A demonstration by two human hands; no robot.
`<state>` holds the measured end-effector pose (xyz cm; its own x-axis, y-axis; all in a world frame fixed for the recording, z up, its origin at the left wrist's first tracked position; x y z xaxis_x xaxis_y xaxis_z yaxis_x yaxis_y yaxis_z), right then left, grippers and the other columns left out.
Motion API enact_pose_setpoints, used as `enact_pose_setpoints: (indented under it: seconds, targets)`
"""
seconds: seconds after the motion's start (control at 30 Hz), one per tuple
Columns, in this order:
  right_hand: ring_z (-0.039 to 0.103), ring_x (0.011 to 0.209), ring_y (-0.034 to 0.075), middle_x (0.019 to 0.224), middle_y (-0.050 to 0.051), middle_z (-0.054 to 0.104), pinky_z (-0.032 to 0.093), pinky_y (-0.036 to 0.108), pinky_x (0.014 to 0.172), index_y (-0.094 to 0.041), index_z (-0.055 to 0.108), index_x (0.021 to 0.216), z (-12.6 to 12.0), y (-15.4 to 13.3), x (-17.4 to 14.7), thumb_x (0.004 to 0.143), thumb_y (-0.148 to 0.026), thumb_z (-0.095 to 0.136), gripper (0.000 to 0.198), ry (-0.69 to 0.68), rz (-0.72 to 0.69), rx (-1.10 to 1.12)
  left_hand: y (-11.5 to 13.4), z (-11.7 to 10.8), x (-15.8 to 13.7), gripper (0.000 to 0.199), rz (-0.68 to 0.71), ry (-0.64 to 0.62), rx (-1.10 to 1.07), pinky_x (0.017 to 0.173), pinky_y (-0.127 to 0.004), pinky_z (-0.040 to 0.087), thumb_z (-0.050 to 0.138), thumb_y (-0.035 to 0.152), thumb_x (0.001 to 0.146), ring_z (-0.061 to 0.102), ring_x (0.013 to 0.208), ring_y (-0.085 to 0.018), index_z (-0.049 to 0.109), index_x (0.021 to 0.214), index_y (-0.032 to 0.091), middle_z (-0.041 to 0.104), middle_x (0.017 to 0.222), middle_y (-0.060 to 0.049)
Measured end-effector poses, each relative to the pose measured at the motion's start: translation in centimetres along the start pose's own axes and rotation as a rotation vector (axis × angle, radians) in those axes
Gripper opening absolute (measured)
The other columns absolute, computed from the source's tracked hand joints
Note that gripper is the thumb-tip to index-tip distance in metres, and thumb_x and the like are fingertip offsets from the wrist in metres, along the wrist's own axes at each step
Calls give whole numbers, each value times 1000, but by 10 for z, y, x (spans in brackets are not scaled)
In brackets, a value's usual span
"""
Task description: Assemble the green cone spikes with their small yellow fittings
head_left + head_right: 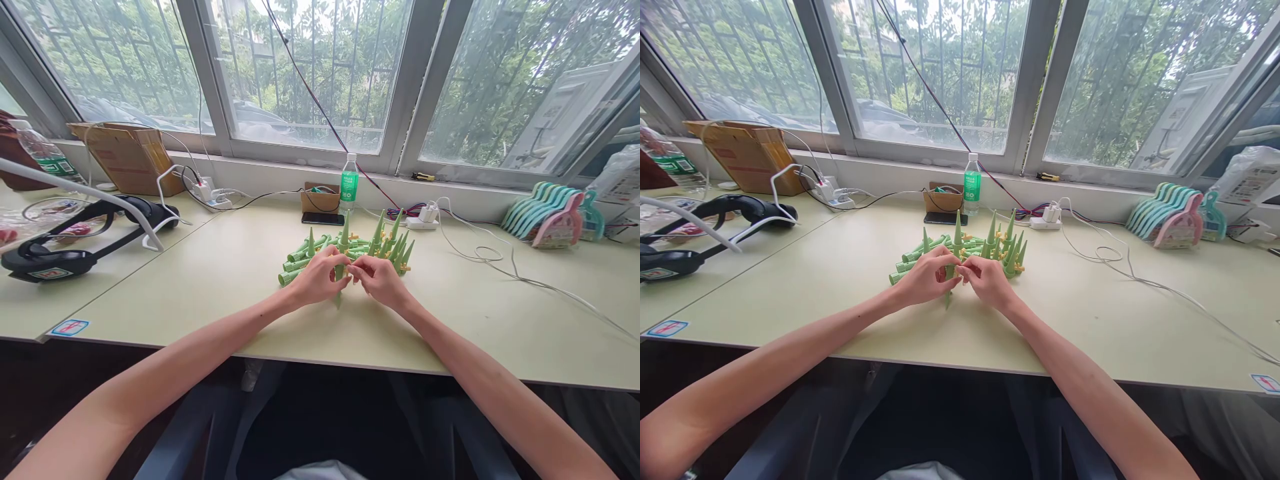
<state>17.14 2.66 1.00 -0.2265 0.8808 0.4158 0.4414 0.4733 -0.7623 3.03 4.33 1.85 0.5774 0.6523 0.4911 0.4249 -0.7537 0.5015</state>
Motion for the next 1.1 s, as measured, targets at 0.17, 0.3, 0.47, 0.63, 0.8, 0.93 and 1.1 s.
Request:
enact_pose_setpoints:
  seconds: [0.17, 0.3, 0.47, 0.63, 0.8, 0.93, 1.1]
  targets:
    - [45, 49, 11, 65, 1, 63, 38, 26, 51, -19, 63, 75, 0, 0, 0, 93, -46, 57, 33, -1, -9, -23, -1, -1, 0, 13, -10, -3, 5, 66, -30, 53, 65, 23, 83, 52, 57, -7, 66, 95, 19, 53, 95, -2]
    - [46, 51, 13, 65, 2, 64, 38, 26, 53, -19, 64, 74, 0, -1, -1, 93, -47, 56, 35, 6, -26, -43, -1, 0, 0, 13, -15, -13, -1, 65, -31, 53, 65, 24, 83, 52, 58, -8, 66, 95, 19, 54, 95, -3]
    - [44, 50, 12, 63, 1, 63, 37, 26, 52, -19, 64, 73, -1, -2, -1, 94, -46, 55, 35, 1, -35, -56, -2, 0, 0, 13, -32, -19, 9, 65, -31, 52, 63, 24, 82, 51, 59, -9, 66, 94, 19, 54, 94, -3]
    - [43, 50, 12, 63, 1, 63, 36, 26, 52, -19, 64, 72, -1, -2, -1, 94, -45, 55, 34, -4, -32, -68, -1, -1, 0, 14, -26, -26, 19, 65, -30, 51, 63, 25, 82, 51, 61, -10, 66, 94, 18, 54, 93, -3]
    - [48, 53, 13, 66, 2, 65, 39, 26, 54, -19, 66, 76, 0, -1, 0, 94, -44, 55, 32, -9, -35, -72, 0, 0, -1, 14, -22, -32, 3, 65, -30, 51, 63, 25, 84, 51, 59, -9, 67, 95, 18, 54, 95, -3]
    - [49, 52, 13, 66, 2, 66, 40, 26, 53, -19, 66, 78, 1, 0, 0, 94, -45, 55, 33, -13, -27, -63, 0, 0, 0, 14, -19, -30, 8, 66, -30, 51, 63, 27, 84, 52, 60, -9, 67, 95, 19, 54, 94, -3]
    - [49, 51, 12, 67, 2, 67, 41, 26, 53, -19, 67, 78, 0, -1, -1, 95, -45, 54, 34, -10, -26, -70, 0, 0, 0, 13, -14, -12, 18, 65, -30, 51, 63, 27, 84, 52, 59, -8, 66, 94, 18, 54, 94, -3]
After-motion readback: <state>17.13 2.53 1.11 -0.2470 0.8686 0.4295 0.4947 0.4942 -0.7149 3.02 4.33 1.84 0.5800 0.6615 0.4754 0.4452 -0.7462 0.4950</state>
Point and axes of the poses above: each hand's wrist, its own x-axis towards the middle knuckle, its own z-axis out of the palm, y = z × x, the point moved 6 cm from there along x, towards the middle knuckle
